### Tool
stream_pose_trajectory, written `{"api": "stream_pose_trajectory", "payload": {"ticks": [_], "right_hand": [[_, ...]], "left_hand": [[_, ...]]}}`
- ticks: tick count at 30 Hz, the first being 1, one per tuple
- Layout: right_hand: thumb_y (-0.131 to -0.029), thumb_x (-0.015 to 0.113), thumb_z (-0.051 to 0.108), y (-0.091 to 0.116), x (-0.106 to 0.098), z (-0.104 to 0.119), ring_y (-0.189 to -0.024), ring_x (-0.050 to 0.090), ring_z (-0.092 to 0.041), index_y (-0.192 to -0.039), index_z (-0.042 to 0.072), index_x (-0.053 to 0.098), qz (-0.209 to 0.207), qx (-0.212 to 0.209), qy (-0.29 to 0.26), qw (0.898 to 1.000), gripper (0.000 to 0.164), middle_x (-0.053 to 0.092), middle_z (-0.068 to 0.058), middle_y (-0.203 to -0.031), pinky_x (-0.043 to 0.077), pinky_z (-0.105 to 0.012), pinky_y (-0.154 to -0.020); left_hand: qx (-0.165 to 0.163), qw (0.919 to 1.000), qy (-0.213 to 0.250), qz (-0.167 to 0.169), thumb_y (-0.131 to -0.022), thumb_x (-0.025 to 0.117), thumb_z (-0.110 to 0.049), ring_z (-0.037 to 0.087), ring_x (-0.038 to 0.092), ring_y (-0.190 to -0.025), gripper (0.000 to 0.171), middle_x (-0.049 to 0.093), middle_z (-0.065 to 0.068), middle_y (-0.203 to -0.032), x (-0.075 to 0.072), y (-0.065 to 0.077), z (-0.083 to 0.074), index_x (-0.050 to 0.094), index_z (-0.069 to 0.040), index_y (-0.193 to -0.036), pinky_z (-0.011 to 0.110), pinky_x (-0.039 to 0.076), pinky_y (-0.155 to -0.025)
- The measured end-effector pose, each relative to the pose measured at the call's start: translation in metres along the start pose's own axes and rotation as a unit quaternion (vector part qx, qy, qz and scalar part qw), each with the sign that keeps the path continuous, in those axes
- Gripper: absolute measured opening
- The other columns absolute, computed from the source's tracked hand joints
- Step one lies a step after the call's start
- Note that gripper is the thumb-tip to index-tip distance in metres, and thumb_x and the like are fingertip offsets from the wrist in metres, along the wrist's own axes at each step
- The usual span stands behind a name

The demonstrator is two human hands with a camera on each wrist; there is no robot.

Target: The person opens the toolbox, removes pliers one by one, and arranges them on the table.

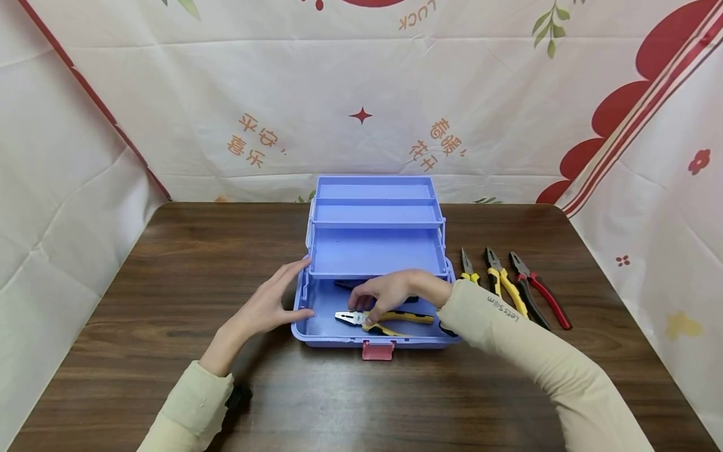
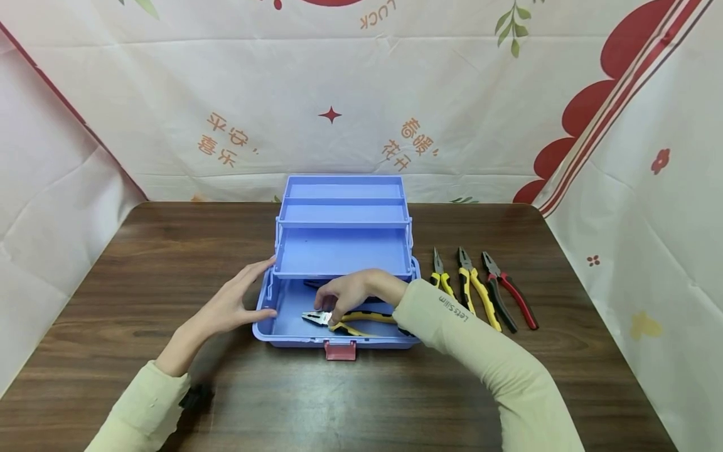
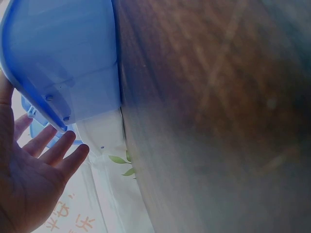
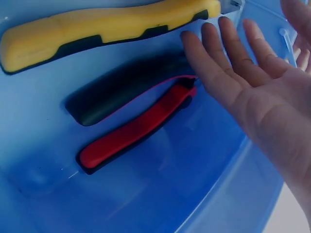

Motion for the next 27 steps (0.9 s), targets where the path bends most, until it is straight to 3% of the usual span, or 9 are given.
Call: {"api": "stream_pose_trajectory", "payload": {"ticks": [4, 12, 16, 21, 27], "right_hand": [[-0.082, 0.062, 0.011, -0.004, 0.003, -0.004, -0.105, 0.044, -0.019, -0.122, 0.005, 0.043, -0.008, 0.037, 0.025, 0.999, 0.044, 0.047, -0.004, -0.112, 0.036, -0.025, -0.085], [-0.074, 0.071, 0.012, -0.011, 0.008, -0.005, -0.099, 0.046, -0.016, -0.117, 0.007, 0.048, -0.043, 0.073, 0.064, 0.994, 0.049, 0.049, -0.001, -0.106, 0.038, -0.026, -0.082], [-0.071, 0.074, 0.012, -0.015, 0.011, -0.003, -0.094, 0.048, -0.013, -0.112, 0.010, 0.051, -0.063, 0.089, 0.114, 0.987, 0.046, 0.052, 0.002, -0.101, 0.040, -0.025, -0.077], [-0.070, 0.075, 0.011, -0.017, 0.015, 0.000, -0.076, 0.047, -0.010, -0.106, 0.014, 0.053, -0.076, 0.087, 0.173, 0.978, 0.042, 0.053, 0.003, -0.088, 0.040, -0.024, -0.066], [-0.070, 0.072, 0.006, -0.018, 0.018, 0.000, -0.065, 0.040, -0.009, -0.098, 0.014, 0.053, -0.064, 0.073, 0.172, 0.980, 0.035, 0.050, 0.000, -0.078, 0.035, -0.023, -0.059]], "left_hand": [[0.000, 1.0000, -0.001, 0.000, -0.071, 0.071, -0.042, 0.023, 0.033, -0.120, 0.087, 0.030, 0.007, -0.137, 0.000, 0.000, 0.001, 0.025, -0.013, -0.140, 0.046, 0.033, -0.091], [0.004, 1.0000, -0.006, -0.003, -0.071, 0.071, -0.041, 0.023, 0.035, -0.119, 0.086, 0.032, 0.007, -0.136, 0.000, 0.000, 0.001, 0.026, -0.013, -0.139, 0.046, 0.033, -0.090], [0.004, 1.0000, -0.008, -0.003, -0.071, 0.071, -0.041, 0.023, 0.035, -0.119, 0.086, 0.032, 0.008, -0.136, 0.000, 0.000, 0.001, 0.026, -0.013, -0.139, 0.046, 0.034, -0.090], [0.006, 1.0000, -0.005, -0.003, -0.071, 0.071, -0.041, 0.023, 0.035, -0.118, 0.086, 0.032, 0.007, -0.136, 0.000, 0.000, 0.000, 0.026, -0.013, -0.139, 0.046, 0.034, -0.090], [0.008, 1.0000, -0.003, -0.004, -0.072, 0.071, -0.040, 0.022, 0.035, -0.119, 0.085, 0.032, 0.007, -0.136, 0.000, 0.001, -0.001, 0.027, -0.012, -0.139, 0.046, 0.034, -0.090]]}}
Point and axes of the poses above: each hand's wrist, its own y-axis away from the middle knuckle, its own x-axis out of the palm, z = x × y, the point moved 2 cm from there along -y, towards the middle knuckle
